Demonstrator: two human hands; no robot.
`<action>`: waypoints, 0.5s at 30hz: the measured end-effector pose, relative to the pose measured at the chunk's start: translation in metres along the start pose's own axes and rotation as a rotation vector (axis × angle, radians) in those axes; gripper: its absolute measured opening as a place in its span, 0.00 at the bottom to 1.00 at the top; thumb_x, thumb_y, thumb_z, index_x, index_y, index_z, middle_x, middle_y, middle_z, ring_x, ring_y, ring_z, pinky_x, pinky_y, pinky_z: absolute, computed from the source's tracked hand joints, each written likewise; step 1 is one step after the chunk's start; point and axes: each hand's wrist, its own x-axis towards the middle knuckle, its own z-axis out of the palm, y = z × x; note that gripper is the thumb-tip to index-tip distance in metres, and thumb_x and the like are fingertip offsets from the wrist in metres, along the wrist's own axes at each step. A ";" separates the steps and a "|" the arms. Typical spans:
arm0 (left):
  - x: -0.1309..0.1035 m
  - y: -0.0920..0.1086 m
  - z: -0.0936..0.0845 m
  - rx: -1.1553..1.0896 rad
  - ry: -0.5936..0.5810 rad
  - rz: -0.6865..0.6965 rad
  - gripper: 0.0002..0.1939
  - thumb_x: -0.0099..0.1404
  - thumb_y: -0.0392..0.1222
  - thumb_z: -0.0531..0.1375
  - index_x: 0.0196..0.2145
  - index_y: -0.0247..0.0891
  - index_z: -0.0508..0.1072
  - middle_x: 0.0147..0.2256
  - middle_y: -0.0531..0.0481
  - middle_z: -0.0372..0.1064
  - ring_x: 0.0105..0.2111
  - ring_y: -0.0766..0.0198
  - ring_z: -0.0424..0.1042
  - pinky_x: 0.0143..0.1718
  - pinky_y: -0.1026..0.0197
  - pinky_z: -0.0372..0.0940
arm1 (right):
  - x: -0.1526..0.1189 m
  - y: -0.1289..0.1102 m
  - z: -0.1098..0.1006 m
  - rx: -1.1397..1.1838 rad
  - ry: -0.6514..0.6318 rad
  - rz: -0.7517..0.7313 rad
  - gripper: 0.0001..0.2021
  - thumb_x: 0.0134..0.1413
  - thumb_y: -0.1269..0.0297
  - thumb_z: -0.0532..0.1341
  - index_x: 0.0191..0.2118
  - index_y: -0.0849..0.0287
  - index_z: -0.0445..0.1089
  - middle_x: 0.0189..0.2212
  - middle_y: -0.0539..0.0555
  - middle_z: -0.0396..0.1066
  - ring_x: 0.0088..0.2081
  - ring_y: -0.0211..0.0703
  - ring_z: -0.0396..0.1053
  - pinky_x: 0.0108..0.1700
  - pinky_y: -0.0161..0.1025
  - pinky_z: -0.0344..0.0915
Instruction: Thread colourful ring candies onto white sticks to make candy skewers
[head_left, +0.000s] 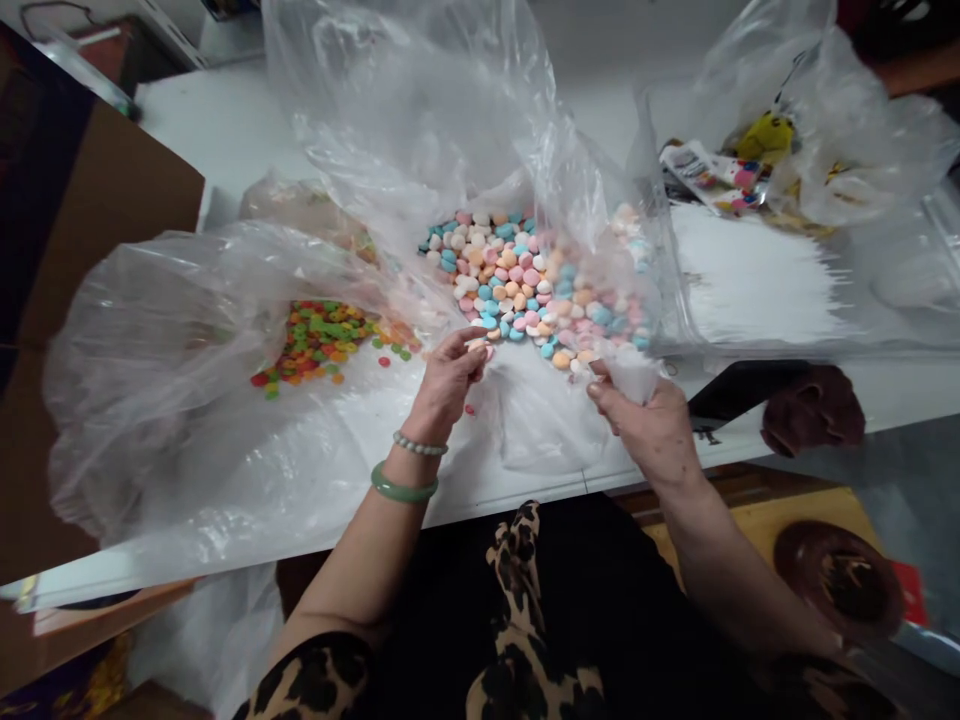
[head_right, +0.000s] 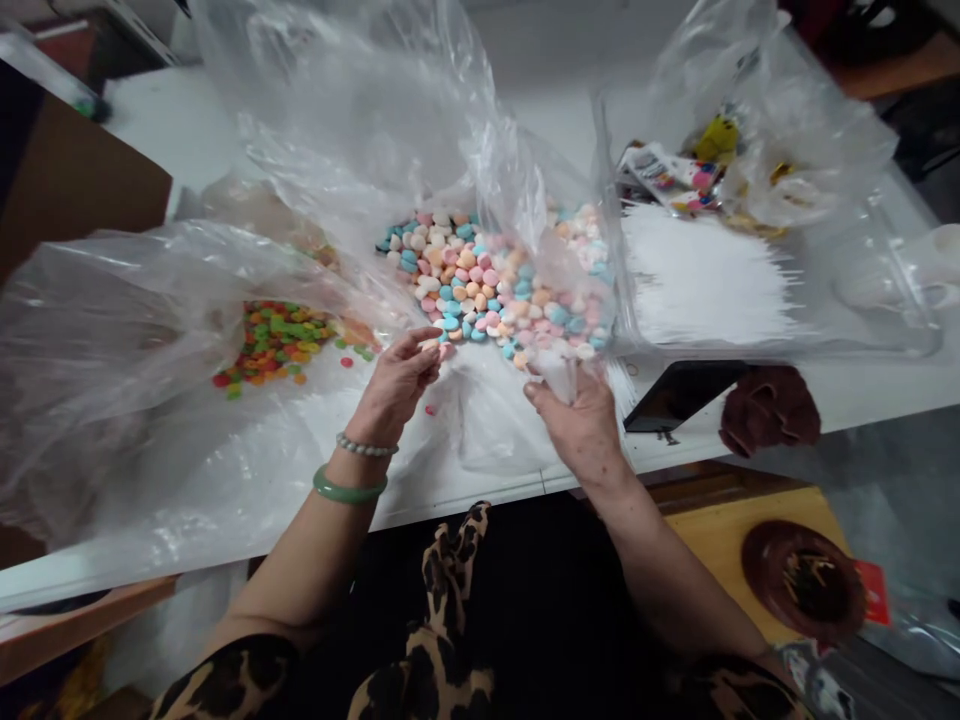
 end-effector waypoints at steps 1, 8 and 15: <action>-0.005 0.006 0.004 -0.169 -0.048 -0.110 0.16 0.53 0.39 0.67 0.40 0.38 0.73 0.25 0.56 0.63 0.21 0.74 0.58 0.23 0.70 0.54 | -0.002 0.000 0.004 -0.063 -0.030 -0.070 0.14 0.46 0.59 0.65 0.40 0.58 0.76 0.29 0.52 0.75 0.30 0.43 0.72 0.31 0.39 0.69; -0.033 0.015 0.020 -0.563 -0.156 -0.280 0.14 0.54 0.38 0.69 0.38 0.34 0.73 0.25 0.55 0.63 0.22 0.76 0.62 0.22 0.73 0.57 | -0.018 0.015 0.041 -0.246 -0.211 -0.119 0.12 0.50 0.61 0.61 0.39 0.56 0.77 0.30 0.51 0.77 0.33 0.45 0.73 0.39 0.41 0.68; -0.040 0.006 0.020 -0.463 -0.090 -0.256 0.14 0.54 0.40 0.69 0.38 0.33 0.75 0.26 0.55 0.64 0.21 0.77 0.62 0.22 0.72 0.57 | -0.015 0.022 0.042 -0.224 -0.223 -0.037 0.10 0.47 0.60 0.62 0.35 0.57 0.76 0.28 0.50 0.76 0.32 0.44 0.72 0.37 0.39 0.66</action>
